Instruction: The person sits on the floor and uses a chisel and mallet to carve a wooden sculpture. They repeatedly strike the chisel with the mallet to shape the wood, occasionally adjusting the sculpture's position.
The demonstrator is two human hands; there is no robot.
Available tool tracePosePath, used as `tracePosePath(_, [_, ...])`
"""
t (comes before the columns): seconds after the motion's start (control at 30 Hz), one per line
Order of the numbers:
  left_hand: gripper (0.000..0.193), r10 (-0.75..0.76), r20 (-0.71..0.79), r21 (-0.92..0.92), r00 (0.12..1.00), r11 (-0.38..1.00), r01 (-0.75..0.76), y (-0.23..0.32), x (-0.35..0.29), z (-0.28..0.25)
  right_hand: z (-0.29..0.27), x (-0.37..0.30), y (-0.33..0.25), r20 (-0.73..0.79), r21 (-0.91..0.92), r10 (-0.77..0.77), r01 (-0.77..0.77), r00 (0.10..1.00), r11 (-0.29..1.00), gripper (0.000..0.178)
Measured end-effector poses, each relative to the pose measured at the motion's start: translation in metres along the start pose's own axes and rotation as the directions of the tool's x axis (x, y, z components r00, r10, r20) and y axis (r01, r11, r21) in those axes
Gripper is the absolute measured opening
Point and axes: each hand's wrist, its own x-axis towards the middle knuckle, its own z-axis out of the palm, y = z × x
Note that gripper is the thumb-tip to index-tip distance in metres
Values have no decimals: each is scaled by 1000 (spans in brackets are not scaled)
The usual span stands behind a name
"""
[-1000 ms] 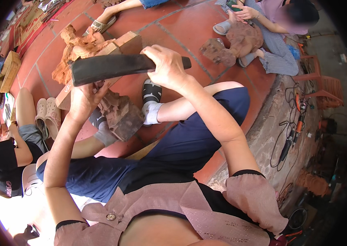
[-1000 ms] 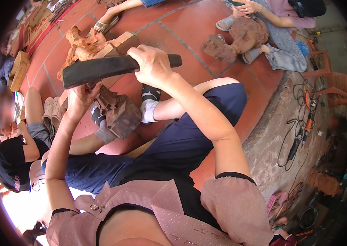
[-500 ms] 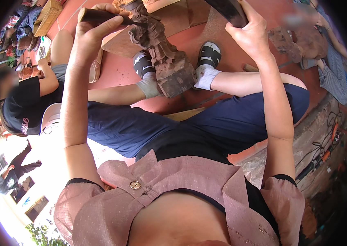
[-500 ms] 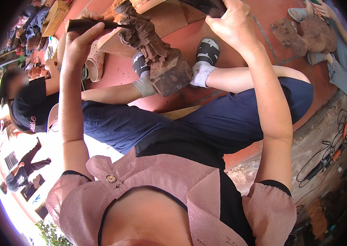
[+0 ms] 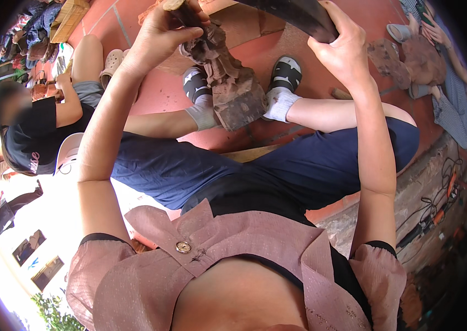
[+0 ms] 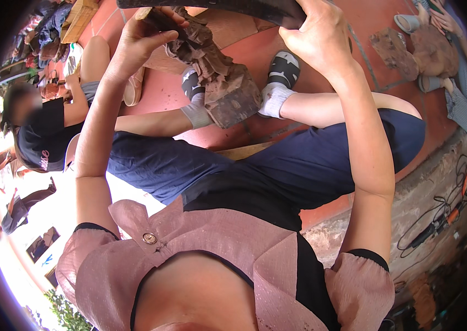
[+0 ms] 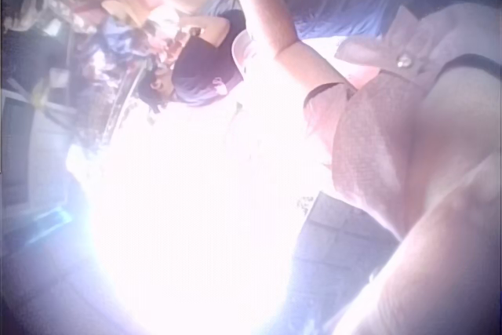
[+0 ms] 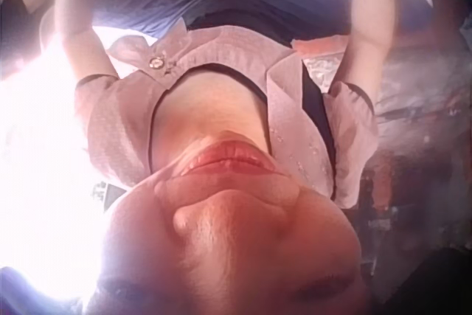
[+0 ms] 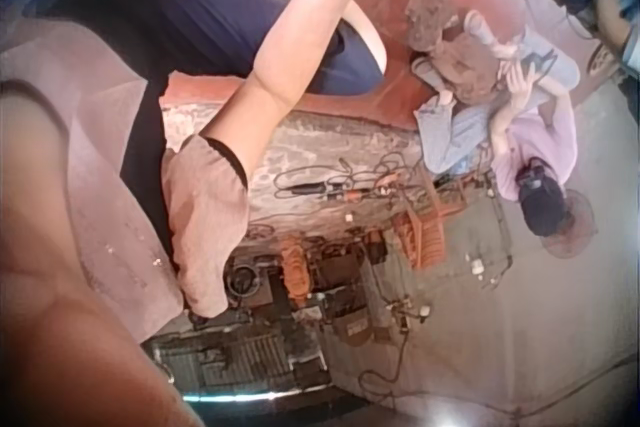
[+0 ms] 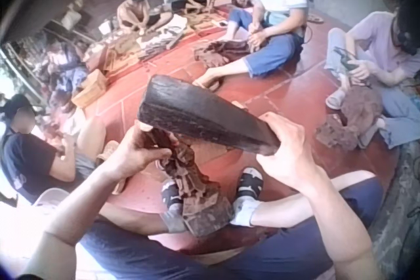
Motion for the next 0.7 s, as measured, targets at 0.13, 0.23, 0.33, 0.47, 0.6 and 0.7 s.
tracePosePath(0.13, [29,-36,36,20,999,999,35,11,-3,3,6,-1,3,-23,5,-15,15,1000,1000,31])
tracePosePath(0.23, [30,80,114,204,990,974,-102,19,-2,11,7,-3,5,-51,40,12,-10,999,999,31])
tracePosePath(0.33, [33,245,179,334,953,896,-292,30,-2,24,7,-6,6,-62,94,65,-59,996,994,30])
tracePosePath(0.47, [34,109,160,419,981,893,-168,40,-7,26,6,-4,10,-36,76,7,-4,999,997,28])
tracePosePath(0.6, [37,214,52,167,975,961,-220,5,-5,21,0,3,3,112,-251,-94,119,989,961,27])
tracePosePath(0.7, [39,218,242,301,945,909,-287,15,8,16,1,9,8,-41,-67,-151,148,988,987,25])
